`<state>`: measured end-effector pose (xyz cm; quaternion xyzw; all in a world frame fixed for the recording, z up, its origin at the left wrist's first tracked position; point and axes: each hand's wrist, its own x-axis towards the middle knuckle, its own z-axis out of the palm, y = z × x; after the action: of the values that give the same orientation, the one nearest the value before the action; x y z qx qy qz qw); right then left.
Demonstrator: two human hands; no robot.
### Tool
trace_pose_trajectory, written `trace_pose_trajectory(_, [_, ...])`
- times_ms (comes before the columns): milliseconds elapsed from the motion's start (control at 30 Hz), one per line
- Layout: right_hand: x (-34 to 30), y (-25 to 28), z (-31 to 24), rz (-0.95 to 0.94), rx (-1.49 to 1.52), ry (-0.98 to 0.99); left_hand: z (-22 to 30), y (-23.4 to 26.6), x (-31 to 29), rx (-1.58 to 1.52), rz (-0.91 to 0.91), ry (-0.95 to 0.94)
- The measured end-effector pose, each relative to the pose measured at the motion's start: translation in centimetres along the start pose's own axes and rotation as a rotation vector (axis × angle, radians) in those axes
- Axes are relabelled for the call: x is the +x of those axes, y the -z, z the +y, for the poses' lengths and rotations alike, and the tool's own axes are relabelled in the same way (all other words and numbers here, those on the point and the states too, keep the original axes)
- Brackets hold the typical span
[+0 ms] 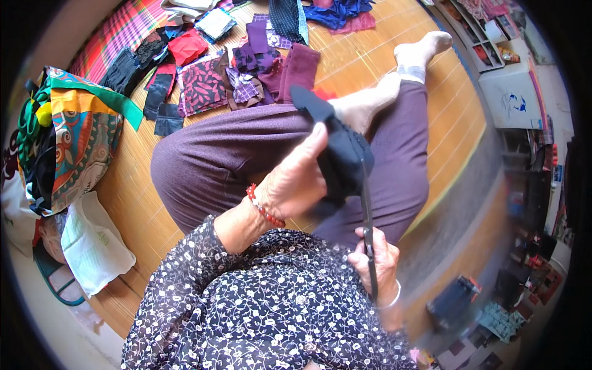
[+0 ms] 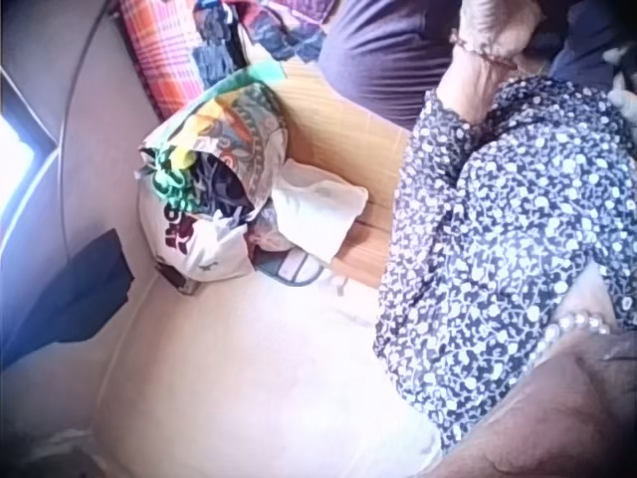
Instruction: The person uses scissors to cut small rectangular pieces from a long strip of black fabric while sitting on the floor.
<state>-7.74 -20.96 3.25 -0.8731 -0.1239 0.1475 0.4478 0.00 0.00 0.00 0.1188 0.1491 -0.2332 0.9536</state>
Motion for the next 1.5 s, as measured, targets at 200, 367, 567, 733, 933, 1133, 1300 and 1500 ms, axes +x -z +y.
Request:
trace_pose_trajectory(200, [-0.4,-0.1,0.0,0.002,0.015,0.017,1.4,-0.9,0.3,0.342,-0.014,-0.161])
trace_pose_trajectory(367, [0.2,-0.4,-0.2,-0.123,0.279,-0.096,1.5,-1.7,-0.2,0.445,-0.011,-0.320])
trace_pose_trajectory(567, [1.4,-0.3,-0.8,-0.101,0.250,-0.046,2.4,-2.1,-0.3,0.657,-0.056,-0.467])
trace_pose_trajectory(733, [2.1,-0.3,-1.0,-0.081,0.153,0.037,2.7,-2.2,-1.2,0.840,-0.092,-0.393])
trace_pose_trajectory(933, [2.7,-0.7,-1.6,-0.116,0.033,0.084,2.1,-2.2,-1.5,0.836,-0.157,-0.427])
trace_pose_trajectory(1133, [2.7,-0.9,-1.5,-0.072,0.047,0.051,2.1,-1.4,-1.4,0.852,-0.175,-0.398])
trace_pose_trajectory(1300, [2.6,-1.4,-1.4,-0.028,0.057,0.066,2.2,-1.2,-1.2,0.937,-0.178,-0.409])
trace_pose_trajectory(1500, [2.1,-1.6,-1.6,-0.007,0.089,0.019,2.5,-1.4,-1.3,0.919,-0.176,-0.360])
